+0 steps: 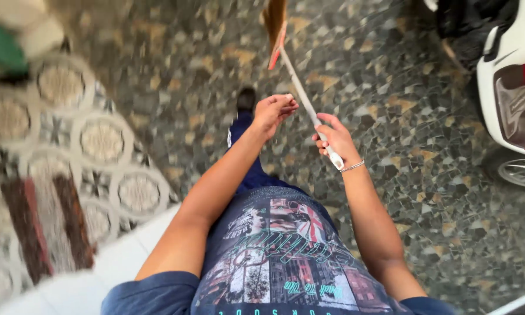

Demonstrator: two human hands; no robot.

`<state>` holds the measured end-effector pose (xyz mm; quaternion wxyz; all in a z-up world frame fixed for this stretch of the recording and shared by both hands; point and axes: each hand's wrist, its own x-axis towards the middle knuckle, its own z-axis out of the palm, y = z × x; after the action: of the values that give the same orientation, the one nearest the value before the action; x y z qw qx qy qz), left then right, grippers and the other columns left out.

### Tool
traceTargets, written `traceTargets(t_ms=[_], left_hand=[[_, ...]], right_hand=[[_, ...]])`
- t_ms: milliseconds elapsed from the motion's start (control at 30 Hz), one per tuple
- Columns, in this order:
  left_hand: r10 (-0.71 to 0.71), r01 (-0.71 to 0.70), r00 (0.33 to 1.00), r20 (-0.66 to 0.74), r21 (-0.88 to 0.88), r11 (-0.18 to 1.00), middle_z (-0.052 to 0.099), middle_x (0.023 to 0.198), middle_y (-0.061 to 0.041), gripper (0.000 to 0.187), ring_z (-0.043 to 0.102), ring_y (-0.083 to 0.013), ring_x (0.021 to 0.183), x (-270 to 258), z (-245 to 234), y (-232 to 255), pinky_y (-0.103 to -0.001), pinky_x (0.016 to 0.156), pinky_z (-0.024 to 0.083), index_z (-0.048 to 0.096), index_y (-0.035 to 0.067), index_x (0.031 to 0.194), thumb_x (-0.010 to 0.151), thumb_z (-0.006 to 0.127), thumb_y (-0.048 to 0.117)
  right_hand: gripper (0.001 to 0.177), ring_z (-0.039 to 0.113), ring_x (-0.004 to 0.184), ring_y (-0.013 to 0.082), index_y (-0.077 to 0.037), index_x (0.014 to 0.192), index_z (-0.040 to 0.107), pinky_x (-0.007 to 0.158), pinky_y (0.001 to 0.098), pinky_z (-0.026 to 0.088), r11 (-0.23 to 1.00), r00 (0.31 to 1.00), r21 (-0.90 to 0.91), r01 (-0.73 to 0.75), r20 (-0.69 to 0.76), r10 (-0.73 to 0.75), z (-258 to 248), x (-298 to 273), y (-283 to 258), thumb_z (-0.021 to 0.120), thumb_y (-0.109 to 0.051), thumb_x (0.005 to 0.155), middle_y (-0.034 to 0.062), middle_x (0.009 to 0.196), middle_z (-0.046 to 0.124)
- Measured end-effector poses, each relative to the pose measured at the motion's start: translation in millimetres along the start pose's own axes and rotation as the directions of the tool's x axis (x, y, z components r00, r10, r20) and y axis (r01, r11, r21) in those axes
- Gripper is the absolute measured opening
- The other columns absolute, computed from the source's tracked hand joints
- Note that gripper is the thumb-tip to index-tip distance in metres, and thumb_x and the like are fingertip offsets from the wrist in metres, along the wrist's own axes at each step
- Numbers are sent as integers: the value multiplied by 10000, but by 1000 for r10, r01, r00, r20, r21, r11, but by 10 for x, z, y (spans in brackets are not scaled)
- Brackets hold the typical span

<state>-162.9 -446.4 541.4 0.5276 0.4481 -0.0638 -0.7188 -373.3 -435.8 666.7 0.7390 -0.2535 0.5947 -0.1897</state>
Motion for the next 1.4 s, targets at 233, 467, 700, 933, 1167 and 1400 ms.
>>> traceTargets(t_ms=[233, 467, 700, 933, 1167, 1400], left_hand=[[-5, -8, 974, 225, 59, 998, 760, 968, -86, 165, 729, -192, 897, 1247, 574, 1133, -333, 821, 590, 724, 11, 1035, 959, 727, 157], [-124, 112, 949, 291, 58, 992, 745, 1009, -110, 166, 745, -215, 952, 2413, 1400, 2089, -354, 899, 612, 691, -2, 1052, 980, 690, 147], [-147, 135, 938, 315, 61, 989, 756, 979, -112, 151, 749, -220, 937, 3818, 2486, 2552, -352, 887, 614, 689, 8, 1029, 976, 707, 149], [-114, 81, 938, 326, 112, 990, 760, 966, -113, 147, 752, -216, 925, 5275, 3481, 2902, -349, 861, 610, 707, 17, 1017, 971, 708, 157], [-74, 56, 952, 296, 68, 996, 764, 985, -113, 146, 754, -214, 938, 6433, 4400, 3464, -362, 893, 613, 712, -2, 1032, 974, 701, 132], [-14, -93, 933, 359, 279, 956, 753, 937, -97, 136, 733, -174, 863, 8216, 5211, 3843, -334, 846, 611, 726, -21, 1004, 971, 714, 110]], right_hand=[[463, 440, 484, 65, -156, 1400, 518, 382, 233, 338, 994, 997, 82, 67, -45, -64, 36, 1103, -1096, 634, -198, 954, 85, 808, 594], [422, 418, 486, 32, -139, 1395, 539, 381, 216, 359, 976, 991, 194, 101, -106, -82, 73, 1499, -2296, 597, -176, 978, 53, 786, 574], [420, 410, 479, 31, -171, 1382, 575, 389, 216, 356, 964, 988, 231, 132, -110, -109, -453, 2249, -3615, 587, -165, 962, 53, 766, 598], [383, 451, 456, 56, -189, 1349, 583, 376, 235, 372, 970, 981, 153, 187, -72, -178, -1285, 3310, -5084, 584, -209, 967, 42, 735, 599], [350, 443, 473, 23, -185, 1320, 636, 386, 218, 361, 984, 994, 143, 110, -20, -108, -1923, 4098, -6661, 600, -238, 976, 37, 759, 623], [294, 419, 456, 25, -196, 1238, 677, 368, 214, 331, 981, 997, 175, 80, -22, -78, -2540, 5331, -7931, 594, -294, 974, 20, 751, 600]])
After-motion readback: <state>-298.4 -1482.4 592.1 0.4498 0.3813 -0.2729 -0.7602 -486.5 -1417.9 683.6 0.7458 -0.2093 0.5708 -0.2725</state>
